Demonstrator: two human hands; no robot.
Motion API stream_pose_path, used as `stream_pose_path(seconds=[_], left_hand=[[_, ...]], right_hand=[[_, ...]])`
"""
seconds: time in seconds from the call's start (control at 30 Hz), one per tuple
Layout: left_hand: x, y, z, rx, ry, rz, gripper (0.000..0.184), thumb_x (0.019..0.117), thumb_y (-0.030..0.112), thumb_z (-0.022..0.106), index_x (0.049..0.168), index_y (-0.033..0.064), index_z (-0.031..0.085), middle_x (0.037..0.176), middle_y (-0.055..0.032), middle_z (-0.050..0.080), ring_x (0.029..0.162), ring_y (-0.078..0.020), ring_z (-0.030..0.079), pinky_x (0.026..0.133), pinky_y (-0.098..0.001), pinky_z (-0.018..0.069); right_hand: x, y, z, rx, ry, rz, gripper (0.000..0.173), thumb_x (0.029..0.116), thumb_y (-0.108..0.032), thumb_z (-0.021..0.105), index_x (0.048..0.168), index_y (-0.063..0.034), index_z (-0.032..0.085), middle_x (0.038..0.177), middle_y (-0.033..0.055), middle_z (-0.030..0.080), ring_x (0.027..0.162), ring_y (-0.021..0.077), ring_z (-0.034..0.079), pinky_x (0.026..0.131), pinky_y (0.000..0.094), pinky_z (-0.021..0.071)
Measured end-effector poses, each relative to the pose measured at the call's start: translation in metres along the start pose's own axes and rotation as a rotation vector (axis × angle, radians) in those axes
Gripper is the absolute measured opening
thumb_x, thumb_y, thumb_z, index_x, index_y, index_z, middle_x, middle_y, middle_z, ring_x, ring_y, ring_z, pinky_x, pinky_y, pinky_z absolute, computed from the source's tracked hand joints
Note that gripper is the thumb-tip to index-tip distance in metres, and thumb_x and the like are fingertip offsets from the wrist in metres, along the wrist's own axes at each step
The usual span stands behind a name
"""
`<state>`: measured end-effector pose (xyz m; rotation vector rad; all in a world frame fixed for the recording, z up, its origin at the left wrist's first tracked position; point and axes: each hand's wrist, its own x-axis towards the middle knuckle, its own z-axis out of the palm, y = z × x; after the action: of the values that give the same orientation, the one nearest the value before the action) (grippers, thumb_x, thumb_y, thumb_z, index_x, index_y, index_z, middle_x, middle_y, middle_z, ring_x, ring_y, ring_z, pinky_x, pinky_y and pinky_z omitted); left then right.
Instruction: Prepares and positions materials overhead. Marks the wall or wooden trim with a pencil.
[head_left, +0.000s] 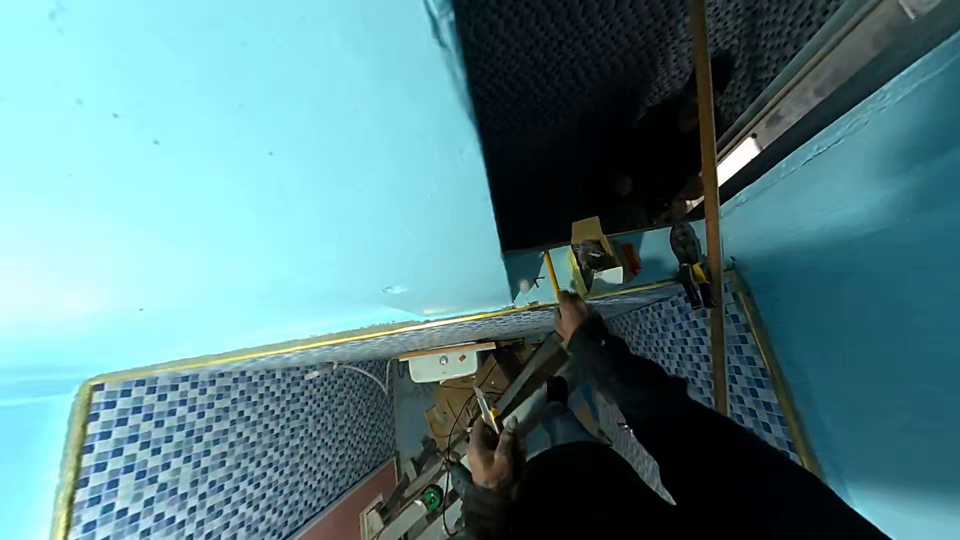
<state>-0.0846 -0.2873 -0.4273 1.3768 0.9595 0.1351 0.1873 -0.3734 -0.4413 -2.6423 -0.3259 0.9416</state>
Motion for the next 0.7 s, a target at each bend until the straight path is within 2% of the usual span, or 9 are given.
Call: stream_pose_path(seconds=[0.07,0.13,0.2,0.3,0.37,0.43,0.53,0.63,0.7], left_hand=[[-0.007,-0.007,-0.011,0.019,0.008,0.029,0.049,0.0909,0.018,0.072,0.129,-0.0066,0.053,0.068,-0.0051,0.068,0.049,-0.0148,0.064,0.048,-0.0316,0.0585],[-0.014,-0.013,-0.017,0.057,0.022,0.054,0.047,0.0937,0.025,0.069,0.127,-0.0059,0.055,0.068,-0.0022,0.065,0.048,-0.0108,0.060,0.047,-0.0290,0.0555],[-0.018,-0.012,-0.021,0.058,0.027,0.068,0.045,0.0976,0.021,0.061,0.132,-0.0068,0.053,0.074,-0.0032,0.065,0.052,-0.0105,0.060,0.051,-0.0296,0.0559],[-0.021,-0.006,-0.031,-0.054,-0.002,0.096,0.051,0.0969,0.014,0.054,0.141,-0.0093,0.042,0.081,-0.0066,0.067,0.063,-0.0158,0.068,0.059,-0.0348,0.0612],[-0.023,0.005,-0.037,-0.157,-0.021,0.076,0.062,0.0961,0.008,0.052,0.151,-0.0089,0.030,0.091,-0.0109,0.070,0.071,-0.0199,0.072,0.065,-0.0373,0.0639],[-0.025,0.015,-0.044,-0.230,-0.035,0.058,0.066,0.0969,0.004,0.051,0.155,-0.0074,0.022,0.101,-0.0151,0.071,0.076,-0.0233,0.074,0.067,-0.0387,0.0649],[-0.027,0.024,-0.055,-0.312,-0.059,0.105,0.070,0.0970,0.000,0.054,0.156,-0.0096,0.017,0.119,-0.0205,0.066,0.081,-0.0279,0.076,0.070,-0.0422,0.0670],[-0.029,0.029,-0.066,-0.366,-0.064,0.177,0.068,0.0988,0.002,0.055,0.155,-0.0084,0.019,0.110,-0.0198,0.070,0.076,-0.0293,0.075,0.065,-0.0422,0.0663],[-0.028,0.030,-0.071,-0.423,-0.080,0.211,0.067,0.1013,0.005,0.053,0.157,-0.0057,0.017,0.105,-0.0187,0.071,0.071,-0.0282,0.073,0.059,-0.0417,0.0648]], right_hand=[[0.032,-0.018,-0.001,-0.053,0.051,0.058,0.061,0.0982,-0.005,0.060,0.154,-0.0008,0.036,0.149,0.0324,0.045,0.119,0.0499,0.061,0.097,0.0623,0.0516],[0.051,-0.027,-0.004,0.047,0.080,0.093,0.052,0.1062,-0.008,0.048,0.156,0.0000,0.035,0.152,0.0326,0.044,0.134,0.0504,0.051,0.109,0.0623,0.0417],[0.068,-0.025,0.003,0.080,0.108,0.096,0.051,0.1089,-0.016,0.044,0.156,0.0013,0.036,0.151,0.0332,0.045,0.140,0.0493,0.044,0.115,0.0624,0.0353],[0.078,-0.021,0.015,-0.019,0.159,0.084,0.049,0.1085,-0.015,0.043,0.154,0.0045,0.039,0.152,0.0335,0.044,0.144,0.0475,0.040,0.119,0.0601,0.0314],[0.086,-0.018,0.021,0.067,0.221,0.127,0.048,0.1100,-0.019,0.041,0.152,0.0050,0.042,0.152,0.0321,0.045,0.145,0.0442,0.041,0.120,0.0568,0.0312],[0.085,-0.019,0.017,0.020,0.188,0.142,0.055,0.1051,-0.010,0.052,0.155,0.0059,0.034,0.154,0.0335,0.041,0.146,0.0444,0.039,0.120,0.0554,0.0320],[0.053,-0.021,-0.002,-0.129,0.120,0.078,0.086,0.0923,-0.015,0.071,0.158,0.0068,0.020,0.149,0.0354,0.044,0.140,0.0460,0.046,0.116,0.0558,0.0369],[-0.014,-0.008,-0.004,0.032,0.223,-0.037,0.075,0.0909,-0.019,0.072,0.152,0.0065,0.037,0.139,0.0337,0.055,0.128,0.0475,0.056,0.109,0.0602,0.0429],[-0.061,0.007,0.007,0.165,0.192,-0.114,0.056,0.0948,-0.018,0.066,0.143,0.0057,0.050,0.117,0.0290,0.067,0.098,0.0414,0.070,0.088,0.0590,0.0562]])
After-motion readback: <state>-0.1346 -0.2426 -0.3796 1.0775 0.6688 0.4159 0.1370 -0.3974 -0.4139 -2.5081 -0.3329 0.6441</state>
